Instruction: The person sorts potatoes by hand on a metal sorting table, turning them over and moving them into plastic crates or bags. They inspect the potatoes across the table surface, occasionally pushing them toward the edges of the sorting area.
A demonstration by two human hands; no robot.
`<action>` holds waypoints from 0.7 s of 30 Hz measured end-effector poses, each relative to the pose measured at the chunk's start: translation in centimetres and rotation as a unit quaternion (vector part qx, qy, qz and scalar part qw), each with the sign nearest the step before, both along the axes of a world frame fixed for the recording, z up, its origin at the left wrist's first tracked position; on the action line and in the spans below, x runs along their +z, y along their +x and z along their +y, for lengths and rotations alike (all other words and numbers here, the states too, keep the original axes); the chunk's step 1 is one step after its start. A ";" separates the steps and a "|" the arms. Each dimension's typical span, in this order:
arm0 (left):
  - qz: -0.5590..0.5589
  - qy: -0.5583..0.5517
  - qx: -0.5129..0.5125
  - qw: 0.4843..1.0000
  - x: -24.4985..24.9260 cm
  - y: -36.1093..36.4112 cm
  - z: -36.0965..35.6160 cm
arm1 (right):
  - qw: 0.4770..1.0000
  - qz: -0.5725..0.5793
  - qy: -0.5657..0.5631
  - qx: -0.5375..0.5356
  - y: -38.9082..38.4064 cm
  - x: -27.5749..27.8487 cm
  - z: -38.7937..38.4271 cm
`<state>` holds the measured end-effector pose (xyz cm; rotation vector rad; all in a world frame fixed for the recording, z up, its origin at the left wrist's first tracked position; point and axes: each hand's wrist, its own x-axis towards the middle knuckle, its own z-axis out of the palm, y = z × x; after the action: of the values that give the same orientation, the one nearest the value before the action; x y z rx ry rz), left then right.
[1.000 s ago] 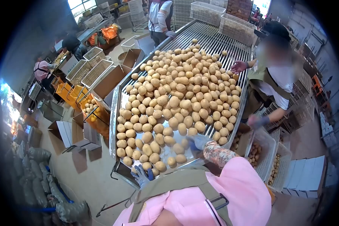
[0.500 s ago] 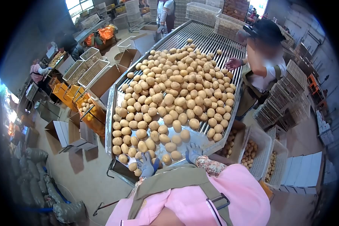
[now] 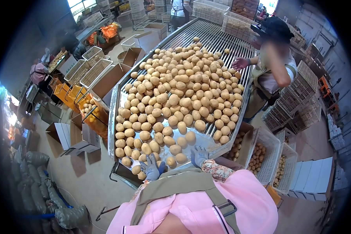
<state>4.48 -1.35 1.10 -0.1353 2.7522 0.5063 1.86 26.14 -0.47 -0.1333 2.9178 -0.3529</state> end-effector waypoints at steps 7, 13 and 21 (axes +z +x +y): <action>0.033 0.004 -0.002 0.999 -1.0 0.3 0.0 | 0.999 0.050 -0.020 -0.005 0.2 -0.5 -0.1; 0.040 -0.009 -0.007 0.999 -0.6 0.4 0.0 | 0.999 0.038 -0.024 -0.008 0.1 -0.4 -0.1; -0.027 0.008 0.003 1.000 -1.8 0.0 -0.1 | 0.997 0.072 -0.027 -0.013 0.5 -1.3 0.1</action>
<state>4.46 -1.48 -0.72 -0.1522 2.6952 0.5192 2.33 26.28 -1.77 -0.1326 3.0556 -0.4436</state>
